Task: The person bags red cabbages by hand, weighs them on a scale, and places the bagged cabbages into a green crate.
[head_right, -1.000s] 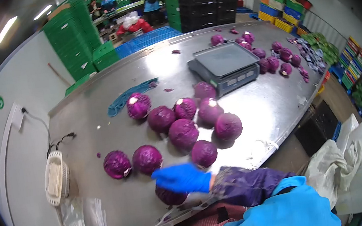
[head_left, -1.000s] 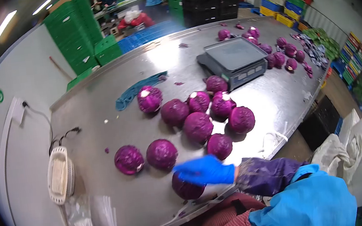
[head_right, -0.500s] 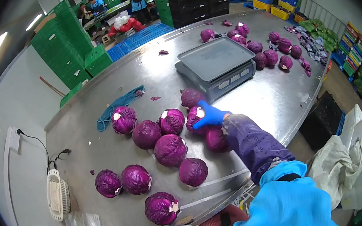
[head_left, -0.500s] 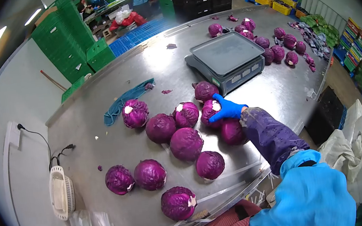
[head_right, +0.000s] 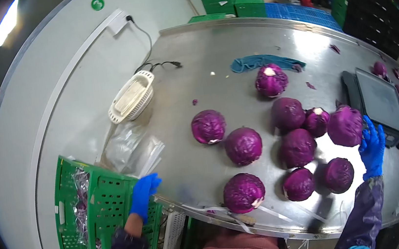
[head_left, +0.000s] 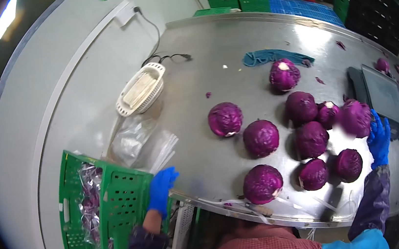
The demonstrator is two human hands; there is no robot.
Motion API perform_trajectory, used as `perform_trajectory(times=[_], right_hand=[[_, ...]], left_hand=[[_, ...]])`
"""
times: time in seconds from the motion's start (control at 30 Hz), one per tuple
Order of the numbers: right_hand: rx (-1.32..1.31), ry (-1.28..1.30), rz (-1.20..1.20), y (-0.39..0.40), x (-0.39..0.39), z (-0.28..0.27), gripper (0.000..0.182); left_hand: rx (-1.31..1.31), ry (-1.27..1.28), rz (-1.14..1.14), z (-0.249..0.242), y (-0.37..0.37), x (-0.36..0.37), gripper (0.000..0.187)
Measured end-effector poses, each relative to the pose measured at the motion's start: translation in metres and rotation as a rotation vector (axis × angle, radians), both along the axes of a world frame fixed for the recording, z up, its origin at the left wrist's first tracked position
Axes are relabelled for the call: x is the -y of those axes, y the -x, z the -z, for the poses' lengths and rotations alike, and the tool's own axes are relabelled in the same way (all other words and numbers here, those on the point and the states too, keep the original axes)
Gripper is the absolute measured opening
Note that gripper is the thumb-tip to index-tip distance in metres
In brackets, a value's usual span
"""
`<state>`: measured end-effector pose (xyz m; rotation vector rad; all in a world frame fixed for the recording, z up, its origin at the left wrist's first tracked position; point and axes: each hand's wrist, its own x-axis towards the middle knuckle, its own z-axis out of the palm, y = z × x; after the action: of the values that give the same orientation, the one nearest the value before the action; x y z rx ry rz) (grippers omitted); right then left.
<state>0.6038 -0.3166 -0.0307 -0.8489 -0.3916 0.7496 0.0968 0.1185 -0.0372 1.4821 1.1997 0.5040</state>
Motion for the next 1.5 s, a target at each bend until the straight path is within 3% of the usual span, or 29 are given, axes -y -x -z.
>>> perform_trajectory(times=[0.03, 0.1, 0.13, 0.17, 0.2, 0.23, 0.3, 0.37, 0.4, 0.47, 0.53, 0.63, 0.7, 0.77, 0.83, 0.9, 0.97, 1.03, 1.1, 1.13, 1.2, 1.23, 1.27, 1.3, 1.37, 1.4, 1.43, 1.47, 1.5], right_hand=[[0.012, 0.196, 0.003, -0.005, -0.004, -0.004, 0.049], [0.296, 1.114, 0.313, 0.025, -0.068, -0.034, 0.048], [0.536, 0.743, 0.235, 0.011, -0.048, 0.010, 0.049], [0.637, 0.856, 0.125, 0.038, -0.070, -0.011, 0.052], [0.760, 0.851, 0.085, 0.037, -0.079, 0.007, 0.056], [0.884, 0.843, 0.042, 0.035, -0.086, 0.028, 0.060], [1.079, 1.222, 0.011, 0.040, -0.095, 0.038, 0.068], [0.884, 1.079, 0.030, 0.028, -0.081, 0.059, 0.075], [0.894, 1.089, 0.062, 0.028, -0.073, 0.063, 0.079], [0.903, 1.103, 0.092, 0.031, -0.060, 0.066, 0.082], [0.496, 1.036, 0.016, 0.033, -0.055, 0.058, 0.091], [0.389, 0.978, -0.097, 0.045, -0.072, 0.033, 0.098], [0.433, 0.959, -0.081, 0.031, -0.063, 0.057, 0.100], [0.563, 0.982, -0.025, 0.027, -0.060, 0.065, 0.098], [0.534, 0.990, 0.007, 0.021, -0.048, 0.072, 0.094], [0.504, 1.002, 0.040, 0.009, -0.036, 0.075, 0.090], [0.394, 0.873, 0.149, -0.003, -0.022, 0.070, 0.080], [0.523, 0.778, 0.182, -0.017, -0.016, 0.054, 0.071], [0.461, 0.427, 0.108, -0.003, -0.040, 0.021, 0.067], [0.311, 0.331, 0.061, 0.022, -0.049, -0.004, 0.066], [0.136, 0.070, -0.112, 0.115, -0.119, -0.071, 0.062], [0.043, -0.036, -0.141, 0.128, -0.135, -0.068, 0.061], [0.041, -0.042, -0.142, 0.146, -0.155, -0.067, 0.061], [0.128, 0.153, 0.009, 0.194, -0.185, -0.095, 0.061], [-0.051, 0.112, -0.375, 0.229, -0.198, -0.078, 0.075], [0.277, 0.286, -0.409, 0.233, -0.185, -0.048, 0.071], [0.079, 0.080, -0.583, 0.268, -0.220, -0.078, 0.074], [-0.029, 0.049, -0.714, 0.289, -0.233, -0.091, 0.079], [-0.153, 0.017, -0.833, 0.306, -0.240, -0.097, 0.085]], left_hand=[[-0.009, -0.050, -0.022, 0.011, -0.003, -0.018, 0.031], [-0.029, -0.083, -0.108, 0.047, -0.004, -0.055, 0.032], [-0.023, -0.083, -0.106, 0.073, -0.001, -0.075, 0.032], [-0.123, -0.306, -0.084, 0.101, 0.004, -0.095, 0.033], [-0.224, -0.528, -0.065, 0.119, 0.007, -0.110, 0.035], [-0.218, -0.529, -0.072, 0.128, 0.009, -0.121, 0.035], [-0.584, -0.869, -0.111, 0.133, 0.007, -0.143, 0.026], [-0.721, -0.779, -0.158, 0.130, 0.003, -0.155, 0.023], [-0.862, -0.681, -0.193, 0.126, 0.000, -0.156, 0.021], [-0.874, -0.688, -0.186, 0.116, -0.002, -0.149, 0.019], [-0.888, -0.693, -0.181, 0.121, -0.001, -0.153, 0.017], [-0.668, -0.593, -0.144, 0.132, 0.001, -0.165, 0.018], [-0.487, -0.432, -0.140, 0.119, -0.012, -0.164, 0.017], [-0.509, -0.473, -0.128, 0.106, -0.019, -0.156, 0.021], [-0.219, -0.402, -0.182, 0.106, -0.020, -0.153, 0.023], [-0.122, -0.482, -0.195, 0.079, -0.025, -0.135, 0.026], [0.167, -0.635, -0.259, 0.075, -0.025, -0.115, 0.022], [-0.619, -0.863, 0.659, 0.099, -0.013, -0.087, 0.017], [-0.360, -0.731, 0.294, 0.082, -0.022, -0.059, 0.020], [-0.363, -0.731, 0.311, 0.076, -0.029, -0.052, 0.020], [-0.882, -0.753, 0.658, 0.073, -0.037, -0.033, 0.022], [-0.870, -0.744, 0.653, 0.076, -0.039, -0.024, 0.022], [-0.622, -0.743, 0.506, 0.077, -0.040, -0.018, 0.021], [-0.380, -0.736, 0.373, 0.078, -0.041, -0.015, 0.020], [-0.386, -0.764, 0.495, 0.081, -0.034, -0.005, 0.017], [-0.385, -0.800, 0.581, 0.082, -0.032, 0.000, 0.015], [-0.382, -0.845, 0.659, 0.083, -0.035, 0.002, 0.013], [-0.234, -0.914, 0.530, 0.081, -0.036, 0.006, 0.010], [-0.229, -0.913, 0.548, 0.085, -0.033, 0.009, 0.010]])
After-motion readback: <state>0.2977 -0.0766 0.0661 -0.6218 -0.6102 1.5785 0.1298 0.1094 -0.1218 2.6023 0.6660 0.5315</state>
